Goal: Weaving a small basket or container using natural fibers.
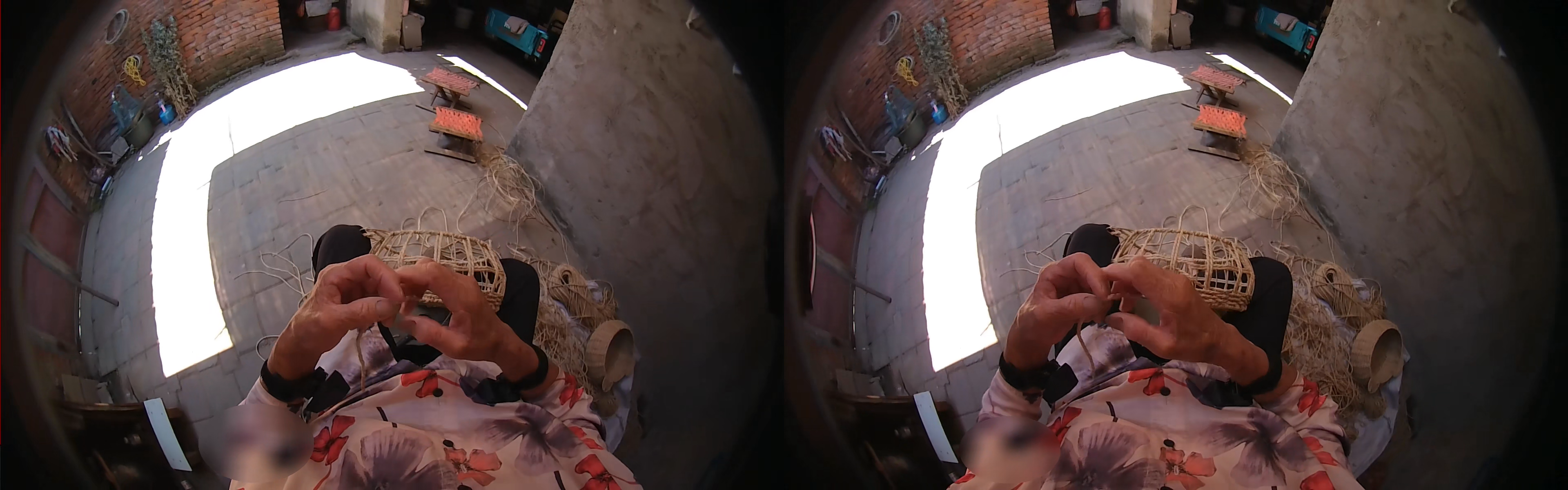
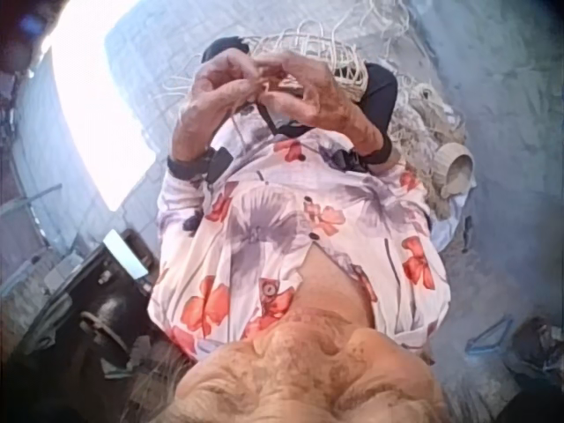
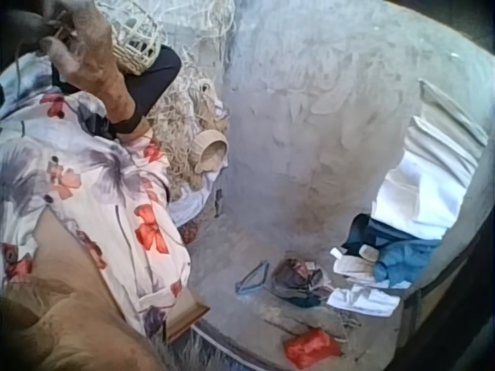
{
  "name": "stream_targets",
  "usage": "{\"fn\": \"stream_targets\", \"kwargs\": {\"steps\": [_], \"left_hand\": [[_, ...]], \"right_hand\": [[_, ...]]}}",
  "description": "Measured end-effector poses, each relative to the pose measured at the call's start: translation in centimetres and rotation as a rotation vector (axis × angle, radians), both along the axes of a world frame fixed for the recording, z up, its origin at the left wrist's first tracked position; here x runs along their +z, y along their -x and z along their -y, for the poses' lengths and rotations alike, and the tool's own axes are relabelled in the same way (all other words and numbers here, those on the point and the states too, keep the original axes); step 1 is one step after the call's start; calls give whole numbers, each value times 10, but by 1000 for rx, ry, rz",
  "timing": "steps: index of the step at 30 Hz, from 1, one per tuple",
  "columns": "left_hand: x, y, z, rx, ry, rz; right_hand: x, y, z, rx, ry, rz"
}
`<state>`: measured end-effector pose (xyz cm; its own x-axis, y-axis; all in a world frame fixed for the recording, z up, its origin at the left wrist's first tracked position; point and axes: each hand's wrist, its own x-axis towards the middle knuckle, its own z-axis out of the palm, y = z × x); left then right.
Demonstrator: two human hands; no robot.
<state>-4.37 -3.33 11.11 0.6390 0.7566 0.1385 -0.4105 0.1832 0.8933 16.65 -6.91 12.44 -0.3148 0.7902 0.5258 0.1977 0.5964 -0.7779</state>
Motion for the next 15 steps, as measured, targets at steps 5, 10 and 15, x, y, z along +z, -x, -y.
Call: {"fn": "stream_targets", "kwargs": {"steps": [5, 10, 15], "left_hand": [[0, 4, -3, 72, 1, -80], [-24, -1, -12, 53, -62, -270], [-51, -28, -12, 27, -233, -294]], "right_hand": [[-2, -26, 5, -131, -65, 204], [-20, -55, 16, -264, 257, 219], [-19, -26, 17, -246, 111, 279]]}}
